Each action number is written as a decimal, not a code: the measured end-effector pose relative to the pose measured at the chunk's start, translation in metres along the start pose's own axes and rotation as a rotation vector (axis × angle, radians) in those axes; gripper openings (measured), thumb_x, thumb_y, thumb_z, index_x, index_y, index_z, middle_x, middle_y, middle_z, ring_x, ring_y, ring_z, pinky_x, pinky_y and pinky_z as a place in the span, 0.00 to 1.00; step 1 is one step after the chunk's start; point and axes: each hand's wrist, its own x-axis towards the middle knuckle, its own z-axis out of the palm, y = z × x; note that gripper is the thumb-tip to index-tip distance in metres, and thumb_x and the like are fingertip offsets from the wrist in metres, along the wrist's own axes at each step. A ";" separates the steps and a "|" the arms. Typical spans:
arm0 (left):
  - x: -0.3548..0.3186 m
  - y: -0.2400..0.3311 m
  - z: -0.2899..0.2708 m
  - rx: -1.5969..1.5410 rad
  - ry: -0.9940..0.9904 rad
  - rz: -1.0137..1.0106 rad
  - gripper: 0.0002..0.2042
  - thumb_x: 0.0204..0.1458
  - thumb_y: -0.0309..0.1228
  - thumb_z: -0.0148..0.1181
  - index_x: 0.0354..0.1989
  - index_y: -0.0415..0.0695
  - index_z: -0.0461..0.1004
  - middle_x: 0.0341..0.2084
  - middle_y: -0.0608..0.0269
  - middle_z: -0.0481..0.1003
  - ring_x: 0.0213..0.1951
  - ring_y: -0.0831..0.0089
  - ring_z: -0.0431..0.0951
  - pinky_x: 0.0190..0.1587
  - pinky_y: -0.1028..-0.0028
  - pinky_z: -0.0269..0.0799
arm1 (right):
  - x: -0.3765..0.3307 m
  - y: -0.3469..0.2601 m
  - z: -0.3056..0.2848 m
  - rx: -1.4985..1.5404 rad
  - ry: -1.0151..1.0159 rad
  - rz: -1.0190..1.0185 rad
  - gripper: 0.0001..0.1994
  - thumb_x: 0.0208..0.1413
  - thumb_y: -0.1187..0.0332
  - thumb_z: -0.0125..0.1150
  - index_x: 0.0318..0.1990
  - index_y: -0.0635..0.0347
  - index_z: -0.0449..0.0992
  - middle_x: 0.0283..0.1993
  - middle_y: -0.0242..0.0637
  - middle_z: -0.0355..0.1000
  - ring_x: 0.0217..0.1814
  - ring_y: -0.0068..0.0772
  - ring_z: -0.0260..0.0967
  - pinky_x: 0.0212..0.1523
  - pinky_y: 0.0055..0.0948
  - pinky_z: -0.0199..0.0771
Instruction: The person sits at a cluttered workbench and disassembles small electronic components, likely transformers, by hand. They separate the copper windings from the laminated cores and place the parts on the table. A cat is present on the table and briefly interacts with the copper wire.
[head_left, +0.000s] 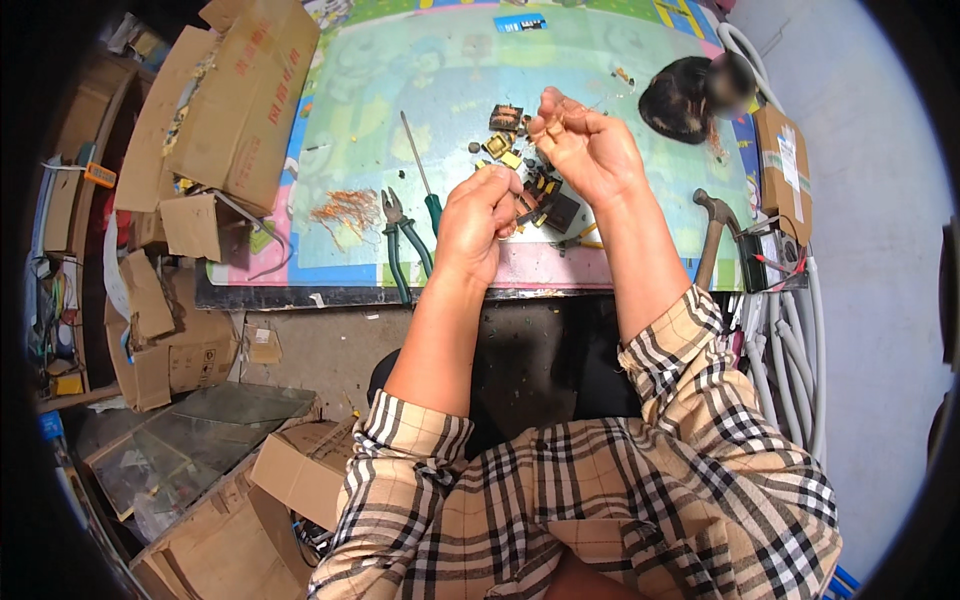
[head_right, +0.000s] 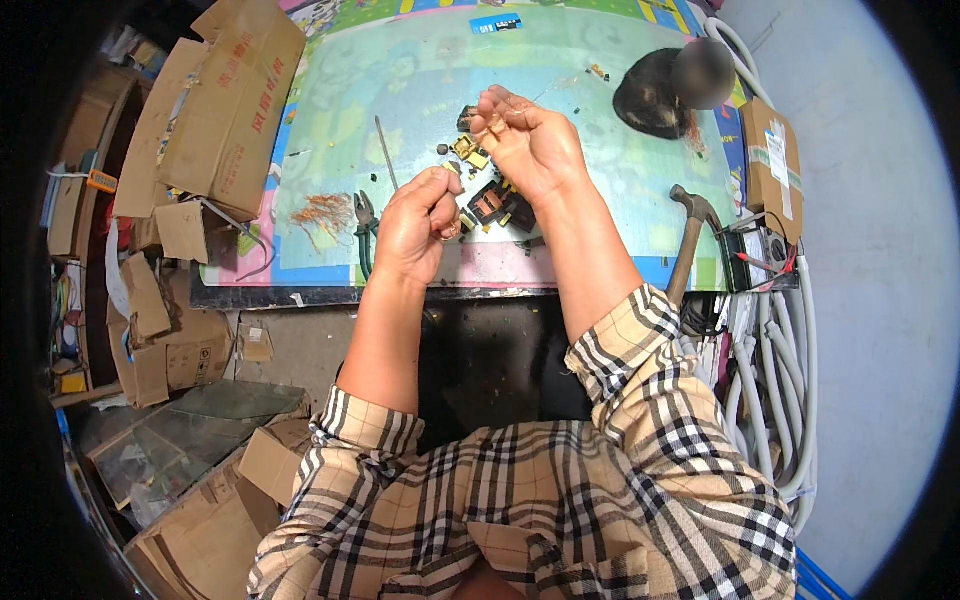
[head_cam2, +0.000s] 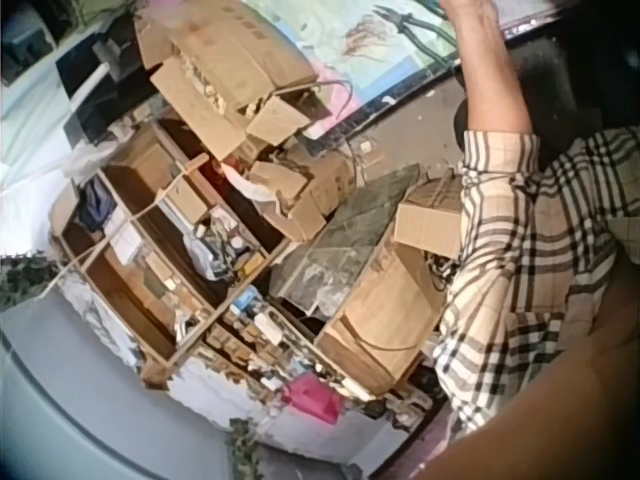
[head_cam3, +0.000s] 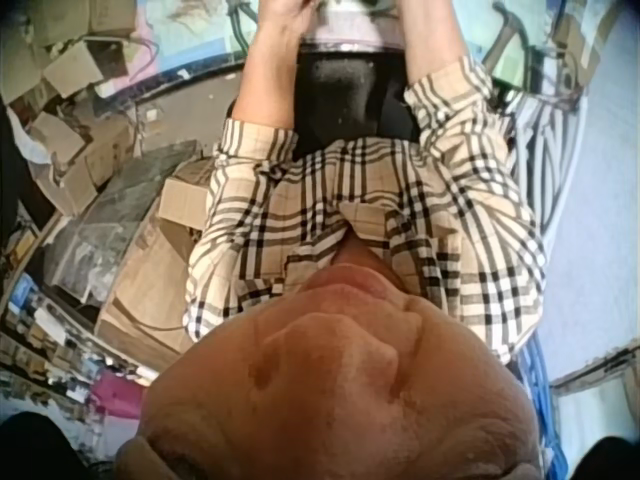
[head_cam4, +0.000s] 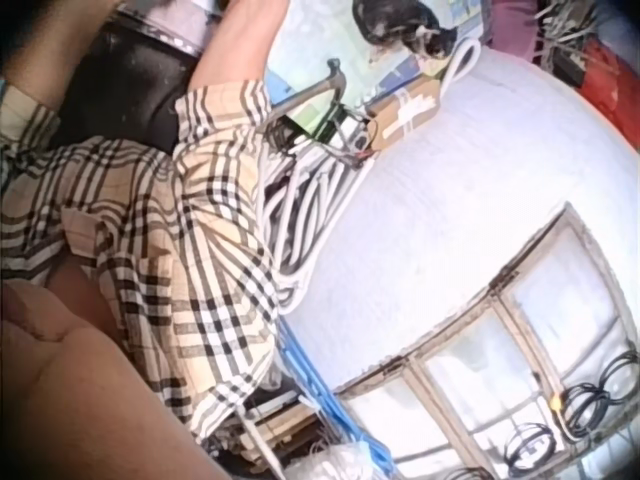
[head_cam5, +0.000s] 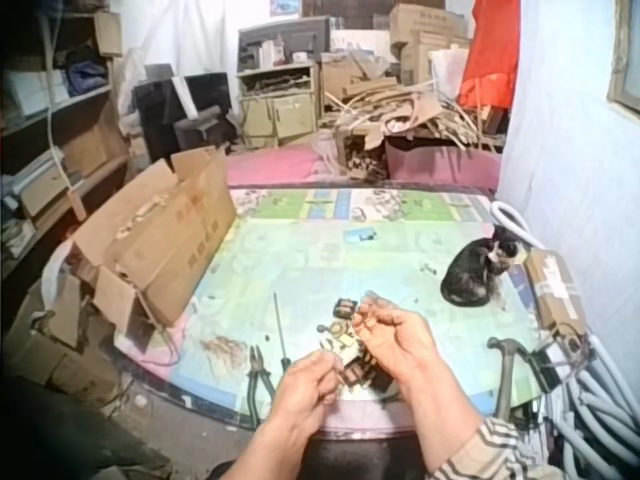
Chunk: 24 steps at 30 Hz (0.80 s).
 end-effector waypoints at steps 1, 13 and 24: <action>-0.001 0.000 0.000 0.007 -0.002 -0.005 0.12 0.61 0.34 0.47 0.28 0.42 0.70 0.10 0.74 0.55 0.15 0.82 0.52 0.22 0.79 0.51 | -0.005 0.002 -0.001 0.001 0.000 -0.041 0.21 0.53 0.85 0.42 0.56 0.76 0.58 0.49 0.51 0.65 0.52 0.43 0.66 0.57 0.42 0.68; -0.016 0.009 0.004 0.359 0.063 -0.040 0.12 0.60 0.33 0.48 0.25 0.45 0.70 0.10 0.77 0.56 0.17 0.83 0.50 0.22 0.79 0.47 | 0.002 -0.019 -0.010 0.049 0.032 -0.116 0.06 0.60 0.71 0.55 0.39 0.64 0.68 0.28 0.30 0.63 0.19 0.16 0.52 0.27 0.22 0.59; -0.005 0.013 -0.037 -0.095 0.433 0.248 0.11 0.62 0.31 0.45 0.32 0.41 0.72 0.13 0.72 0.59 0.19 0.83 0.55 0.26 0.80 0.48 | -0.013 0.025 0.038 0.011 0.148 -0.242 0.13 0.64 0.61 0.49 0.29 0.57 0.66 0.22 0.29 0.59 0.16 0.19 0.46 0.18 0.21 0.49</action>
